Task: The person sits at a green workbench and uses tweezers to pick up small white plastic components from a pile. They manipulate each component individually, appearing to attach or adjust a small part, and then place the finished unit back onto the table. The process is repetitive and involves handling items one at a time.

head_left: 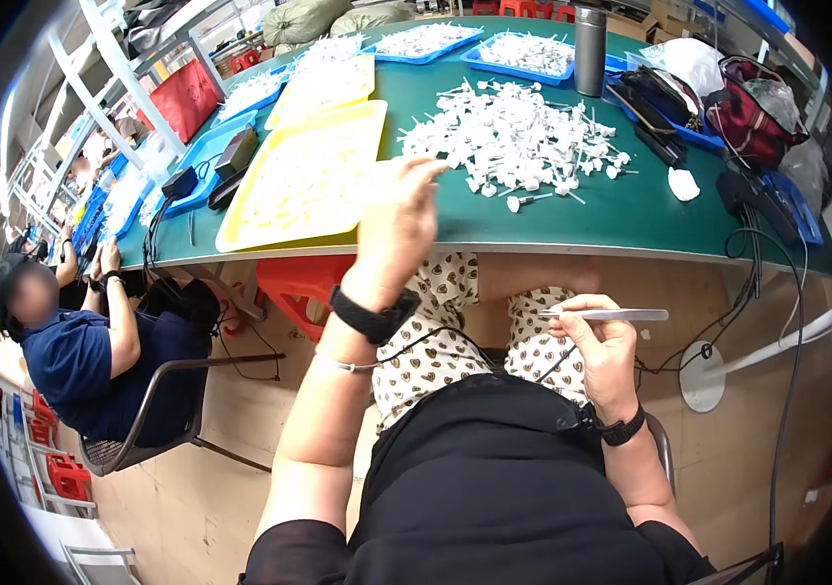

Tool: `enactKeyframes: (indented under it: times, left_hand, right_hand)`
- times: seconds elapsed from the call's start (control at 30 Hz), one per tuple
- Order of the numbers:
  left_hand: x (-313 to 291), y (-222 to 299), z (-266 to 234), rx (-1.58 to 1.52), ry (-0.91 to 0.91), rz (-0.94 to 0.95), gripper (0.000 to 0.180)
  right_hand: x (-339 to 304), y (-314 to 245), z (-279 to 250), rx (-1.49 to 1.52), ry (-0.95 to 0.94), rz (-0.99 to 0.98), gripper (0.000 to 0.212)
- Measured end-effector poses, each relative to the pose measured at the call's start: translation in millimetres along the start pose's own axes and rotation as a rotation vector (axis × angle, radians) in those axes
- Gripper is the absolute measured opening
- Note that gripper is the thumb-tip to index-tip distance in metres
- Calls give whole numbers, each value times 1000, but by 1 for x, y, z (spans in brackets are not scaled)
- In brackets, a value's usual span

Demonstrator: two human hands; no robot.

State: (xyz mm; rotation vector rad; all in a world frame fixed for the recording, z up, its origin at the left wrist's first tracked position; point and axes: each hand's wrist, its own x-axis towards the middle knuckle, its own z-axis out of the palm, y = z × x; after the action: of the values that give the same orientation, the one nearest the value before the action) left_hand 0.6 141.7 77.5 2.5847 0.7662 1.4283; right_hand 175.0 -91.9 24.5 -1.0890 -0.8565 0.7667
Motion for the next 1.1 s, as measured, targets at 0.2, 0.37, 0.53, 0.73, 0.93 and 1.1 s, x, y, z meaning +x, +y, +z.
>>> enactKeyframes:
  times: [0.2,0.37,0.53,0.73,0.93,1.1]
  left_hand:
    - [13,22,83,61,-308,261,33]
    - [29,28,84,-5,-485,140,21]
    - [13,50,61,-485,-316,-140,21]
    - [-56,97,16,-939,-281,-622,14]
    - [-108,105,21,-1362,-328,-905,28]
    - [-123,109,32,-1371,-285,-883,27]
  right_hand:
    - [-3,2,-4,-36,-5,-42,13]
    - [-3,1,-6,-38,22,-56,14]
    - [-3,1,-8,13,13,-97,12]
    - [0,-3,-6,225,3,-79,11]
    - [-5,7,4,220,-21,-26,15]
    - [-9,10,7,117,-51,-65,15]
